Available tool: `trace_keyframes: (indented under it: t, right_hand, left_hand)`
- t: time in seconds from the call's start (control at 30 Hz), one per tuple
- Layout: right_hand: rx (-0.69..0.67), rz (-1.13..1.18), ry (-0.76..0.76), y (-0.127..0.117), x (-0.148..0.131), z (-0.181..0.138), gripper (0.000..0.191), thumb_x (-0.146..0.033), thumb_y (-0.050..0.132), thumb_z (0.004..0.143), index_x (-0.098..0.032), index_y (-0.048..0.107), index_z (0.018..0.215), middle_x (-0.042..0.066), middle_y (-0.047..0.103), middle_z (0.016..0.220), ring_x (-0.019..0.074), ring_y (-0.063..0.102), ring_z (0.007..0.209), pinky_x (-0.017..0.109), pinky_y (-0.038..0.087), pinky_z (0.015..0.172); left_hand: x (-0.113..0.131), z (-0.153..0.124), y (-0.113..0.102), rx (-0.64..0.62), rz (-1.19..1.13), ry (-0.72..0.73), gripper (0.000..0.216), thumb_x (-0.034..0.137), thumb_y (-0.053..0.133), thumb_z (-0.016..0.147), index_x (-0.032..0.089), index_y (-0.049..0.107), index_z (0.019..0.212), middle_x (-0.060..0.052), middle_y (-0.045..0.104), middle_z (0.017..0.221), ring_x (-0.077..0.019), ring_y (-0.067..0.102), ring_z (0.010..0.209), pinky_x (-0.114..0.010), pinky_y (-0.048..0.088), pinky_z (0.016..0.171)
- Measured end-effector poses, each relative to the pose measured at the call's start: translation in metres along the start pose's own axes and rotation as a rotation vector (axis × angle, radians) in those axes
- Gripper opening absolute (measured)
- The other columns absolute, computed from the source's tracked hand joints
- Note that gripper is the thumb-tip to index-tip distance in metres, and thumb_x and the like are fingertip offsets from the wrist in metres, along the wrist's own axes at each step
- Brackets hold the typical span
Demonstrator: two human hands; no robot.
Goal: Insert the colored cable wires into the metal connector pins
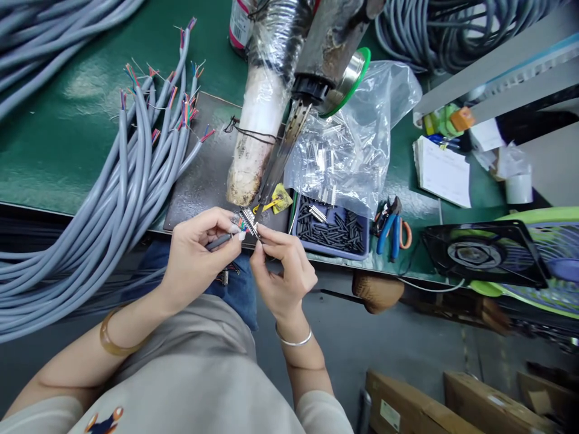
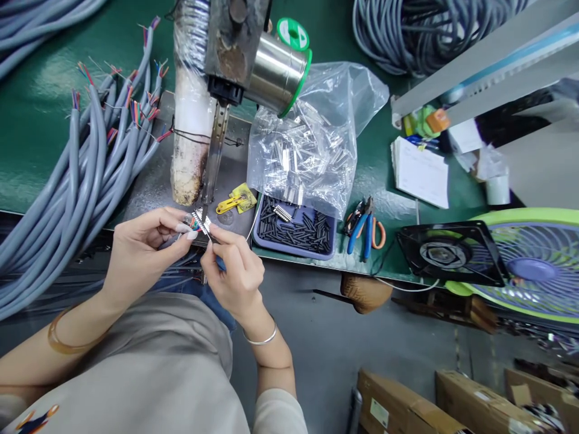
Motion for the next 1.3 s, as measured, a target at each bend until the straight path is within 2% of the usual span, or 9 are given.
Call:
trace_keyframes:
  t: [0.13,0.43,0.67,0.93,1.07,1.3]
  right_hand:
    - [0.003,-0.008,0.0,0.0,0.001,0.003,0.019,-0.008,0.069,0.09,-0.024,0.058,0.091,0.007,0.081,0.104,0.0164,0.078,0.092,0.028,0.066,0.078]
    - [0.009,-0.007,-0.005,0.001,0.001,0.007,0.018,-0.009,0.068,0.091,-0.023,0.058,0.09,0.007,0.081,0.102,0.0154,0.078,0.09,0.026,0.065,0.077]
    - [0.019,0.004,-0.003,-0.001,0.001,0.01,0.018,-0.008,0.071,0.09,-0.024,0.061,0.092,0.006,0.081,0.104,0.0164,0.079,0.093,0.027,0.066,0.08]
    - [0.009,-0.029,-0.022,-0.004,-0.003,0.012,0.018,-0.007,0.072,0.088,-0.022,0.062,0.089,0.007,0.08,0.105,0.014,0.078,0.09,0.022,0.065,0.08]
    - [-0.029,-0.041,-0.022,-0.005,-0.004,0.01,0.021,-0.007,0.069,0.09,-0.023,0.057,0.084,0.007,0.081,0.103,0.0131,0.078,0.086,0.021,0.064,0.075]
    - [-0.024,-0.008,0.032,-0.005,-0.002,0.01,0.018,-0.009,0.071,0.09,-0.024,0.061,0.087,0.004,0.08,0.101,0.0141,0.078,0.089,0.024,0.065,0.079]
  left_hand:
    - [0.003,0.003,0.0,-0.016,0.053,0.054,0.012,0.012,0.073,0.076,0.017,0.063,0.071,-0.001,0.069,0.081,-0.0108,0.064,0.07,-0.019,0.051,0.061]
    - [0.005,0.005,-0.001,-0.014,0.13,0.112,0.012,0.011,0.072,0.079,0.017,0.063,0.072,0.001,0.066,0.077,-0.0078,0.058,0.064,-0.017,0.046,0.056]
    - [0.009,0.002,0.0,-0.02,0.206,0.189,0.014,0.009,0.07,0.084,0.018,0.064,0.075,0.0,0.064,0.078,-0.0098,0.06,0.07,-0.02,0.046,0.06]
    - [0.016,0.004,-0.002,-0.039,0.233,0.155,0.017,0.006,0.07,0.082,0.018,0.062,0.073,0.002,0.063,0.075,-0.0092,0.059,0.068,-0.02,0.044,0.059]
    - [0.013,0.004,-0.003,-0.079,0.227,0.134,0.015,0.007,0.069,0.083,0.018,0.063,0.075,0.001,0.068,0.079,-0.0102,0.063,0.07,-0.02,0.048,0.061]
    - [0.01,0.001,-0.003,-0.059,0.261,0.163,0.01,0.011,0.069,0.086,0.019,0.065,0.081,-0.001,0.073,0.086,-0.0126,0.068,0.076,-0.022,0.053,0.066]
Point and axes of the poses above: each hand's wrist, its own z-axis towards the middle knuckle, its own y-axis out of the palm, x = y × z, the point moved 1 cm from there along z, towards the middle knuckle
